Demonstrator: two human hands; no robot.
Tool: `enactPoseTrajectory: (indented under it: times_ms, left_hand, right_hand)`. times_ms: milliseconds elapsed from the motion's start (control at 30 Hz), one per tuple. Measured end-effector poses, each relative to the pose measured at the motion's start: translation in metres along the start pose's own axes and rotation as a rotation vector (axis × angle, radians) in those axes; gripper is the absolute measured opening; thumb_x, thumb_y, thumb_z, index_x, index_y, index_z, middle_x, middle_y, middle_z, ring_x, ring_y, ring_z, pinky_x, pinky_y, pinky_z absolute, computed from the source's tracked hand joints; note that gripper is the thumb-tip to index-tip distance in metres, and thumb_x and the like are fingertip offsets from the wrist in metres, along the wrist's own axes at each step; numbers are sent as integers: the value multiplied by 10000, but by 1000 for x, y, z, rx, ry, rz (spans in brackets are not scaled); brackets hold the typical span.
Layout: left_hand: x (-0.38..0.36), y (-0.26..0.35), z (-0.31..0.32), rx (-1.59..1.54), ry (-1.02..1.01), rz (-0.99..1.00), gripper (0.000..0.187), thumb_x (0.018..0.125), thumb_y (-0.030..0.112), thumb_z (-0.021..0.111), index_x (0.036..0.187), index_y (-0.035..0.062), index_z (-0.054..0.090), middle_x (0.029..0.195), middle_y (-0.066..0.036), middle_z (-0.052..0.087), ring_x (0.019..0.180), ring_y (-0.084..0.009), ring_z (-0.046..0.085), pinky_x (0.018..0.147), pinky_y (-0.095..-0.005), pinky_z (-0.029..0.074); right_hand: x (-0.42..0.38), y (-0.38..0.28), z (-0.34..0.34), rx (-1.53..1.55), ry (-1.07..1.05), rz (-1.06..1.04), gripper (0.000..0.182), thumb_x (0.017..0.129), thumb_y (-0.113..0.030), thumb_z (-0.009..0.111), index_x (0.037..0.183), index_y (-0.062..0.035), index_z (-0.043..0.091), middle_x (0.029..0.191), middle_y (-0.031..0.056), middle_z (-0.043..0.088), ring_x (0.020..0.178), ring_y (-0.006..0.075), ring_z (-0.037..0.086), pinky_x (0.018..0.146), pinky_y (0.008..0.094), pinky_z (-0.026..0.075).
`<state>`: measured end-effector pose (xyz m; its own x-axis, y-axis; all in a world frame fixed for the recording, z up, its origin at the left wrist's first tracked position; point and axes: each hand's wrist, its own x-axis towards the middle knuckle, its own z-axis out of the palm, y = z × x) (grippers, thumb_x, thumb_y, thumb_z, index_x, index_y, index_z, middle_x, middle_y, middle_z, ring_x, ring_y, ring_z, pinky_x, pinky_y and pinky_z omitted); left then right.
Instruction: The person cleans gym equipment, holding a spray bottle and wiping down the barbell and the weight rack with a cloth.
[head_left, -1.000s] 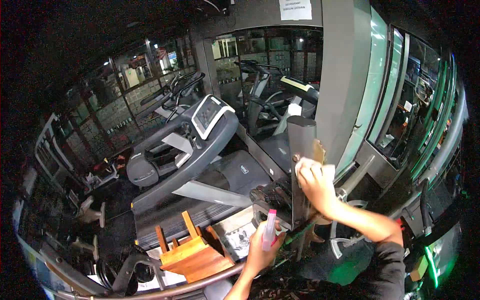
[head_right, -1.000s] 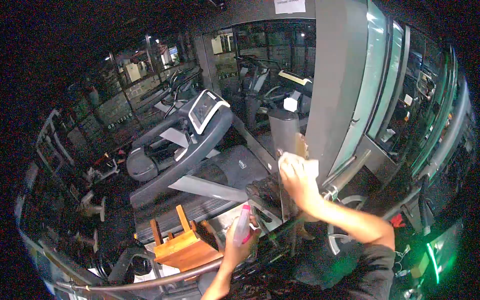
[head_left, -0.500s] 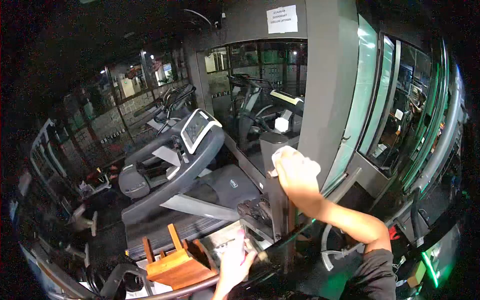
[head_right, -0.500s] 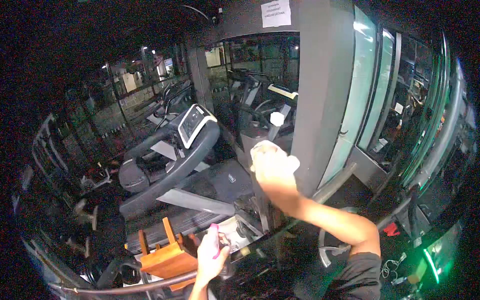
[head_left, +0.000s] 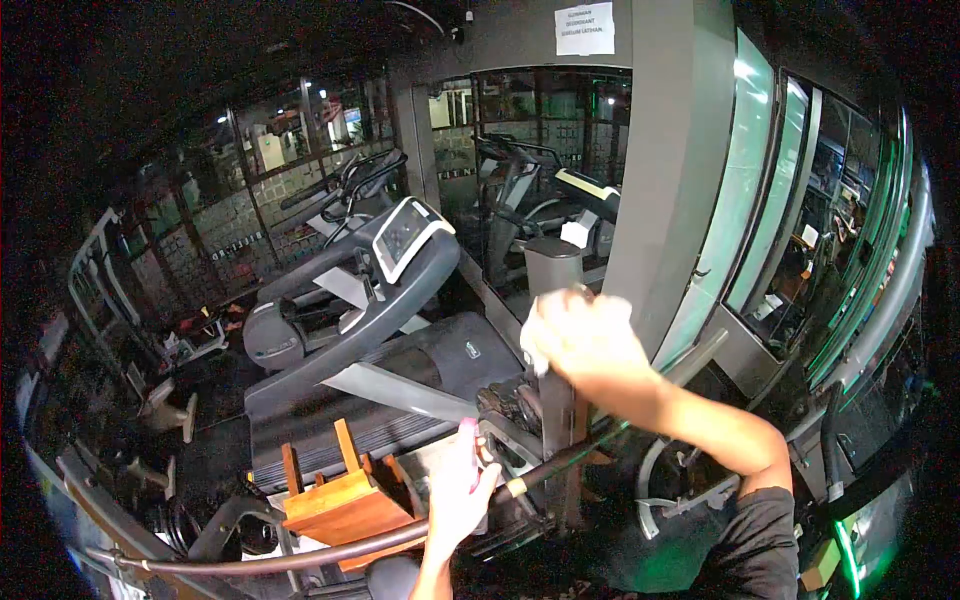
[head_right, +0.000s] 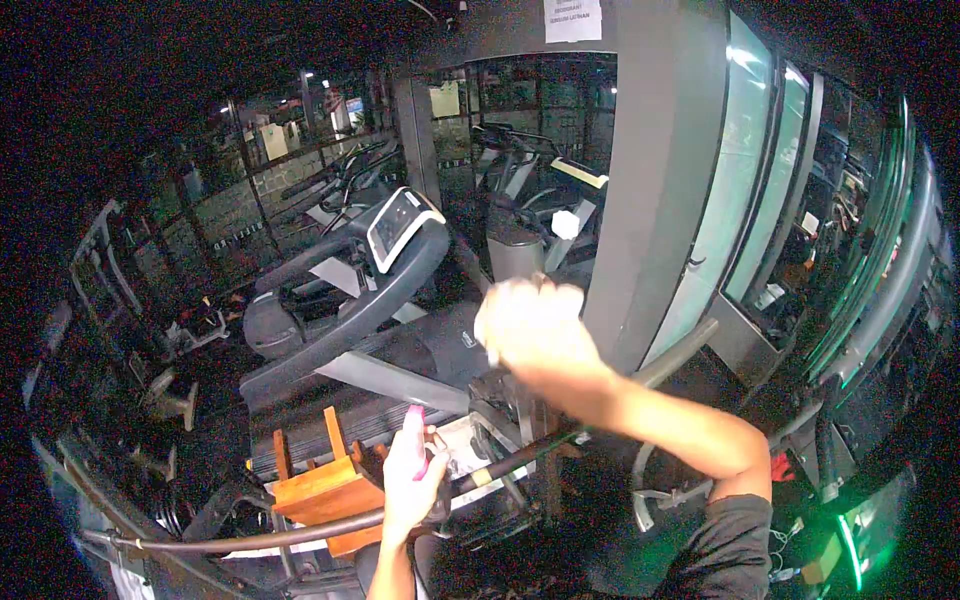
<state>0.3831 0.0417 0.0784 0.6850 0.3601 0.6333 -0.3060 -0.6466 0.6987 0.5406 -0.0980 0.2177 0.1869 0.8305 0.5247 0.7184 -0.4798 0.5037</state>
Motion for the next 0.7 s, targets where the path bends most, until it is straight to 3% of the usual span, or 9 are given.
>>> enactPoseTrajectory:
  times_ms: [100, 167, 267, 300, 367, 467, 567, 600, 700]
  left_hand:
    - [1, -3, 0, -39, -39, -81, 675, 752, 39, 649, 1351, -19, 343, 821, -75, 548, 644, -160, 480, 618, -271, 438]
    - [2, -11, 0, -86, -67, -115, 702, 760, 44, 645, 1373, -8, 307, 825, -75, 549, 655, -161, 479, 624, -277, 433]
    - [0, -15, 1, -86, -20, -74, 685, 767, 43, 639, 1367, -12, 314, 824, -76, 546, 687, -169, 487, 655, -287, 437]
    - [-1, -11, 0, -162, -27, -159, 669, 771, 42, 635, 1359, -18, 321, 837, -82, 549, 724, -192, 507, 690, -302, 445]
    - [3, -6, -3, -102, -53, -137, 668, 771, 44, 637, 1357, -17, 324, 846, -86, 553, 734, -203, 517, 702, -309, 449]
    - [4, 3, -5, -82, -83, -123, 655, 775, 56, 640, 1350, -14, 333, 872, -96, 566, 756, -228, 541, 722, -318, 457]
    - [3, 9, -7, 7, -115, -116, 669, 773, 59, 647, 1355, -15, 326, 881, -104, 565, 776, -235, 542, 736, -313, 460]
    - [1, 9, -7, 4, -119, -120, 669, 773, 59, 647, 1355, -15, 326, 881, -104, 565, 776, -235, 542, 736, -313, 460]
    - [1, 3, -5, 69, -116, -66, 675, 769, 56, 650, 1357, -12, 327, 884, -107, 569, 788, -235, 544, 739, -315, 462]
  right_hand:
    - [-2, 16, 45, -154, 232, 22, 320, 776, -182, 484, 1030, -6, 569, 960, 128, 511, 956, 287, 494, 733, 419, 381]
    - [-10, -4, 38, -558, -164, 53, 392, 784, -203, 476, 1103, 12, 554, 1038, 163, 504, 1024, 314, 482, 784, 430, 378]
    - [-33, -32, 37, -568, -78, 93, 323, 740, -251, 521, 969, -28, 568, 1017, 88, 507, 1008, 276, 474, 837, 391, 393]
    - [-47, -39, 56, -565, -78, 91, 323, 740, -251, 521, 969, -28, 568, 1017, 88, 507, 1008, 276, 474, 837, 391, 393]
    - [-74, -47, 109, -217, -477, -13, 302, 750, -257, 526, 966, -53, 579, 956, 77, 527, 937, 252, 499, 739, 395, 435]
    - [-61, -34, 69, 22, -482, -214, 249, 759, -239, 529, 954, -94, 587, 935, 64, 525, 868, 224, 513, 659, 367, 445]
    - [-5, -21, 18, 112, 0, 95, 240, 747, -154, 517, 969, -96, 587, 1067, 100, 492, 896, 234, 516, 719, 345, 428]
    - [10, -11, 13, -105, 227, 36, 346, 739, -165, 519, 1071, -79, 567, 1123, 124, 479, 952, 252, 494, 771, 360, 403]
    - [20, -1, 78, -278, 94, 134, 388, 777, -206, 516, 1136, -59, 511, 1043, 122, 486, 956, 253, 470, 713, 394, 414]
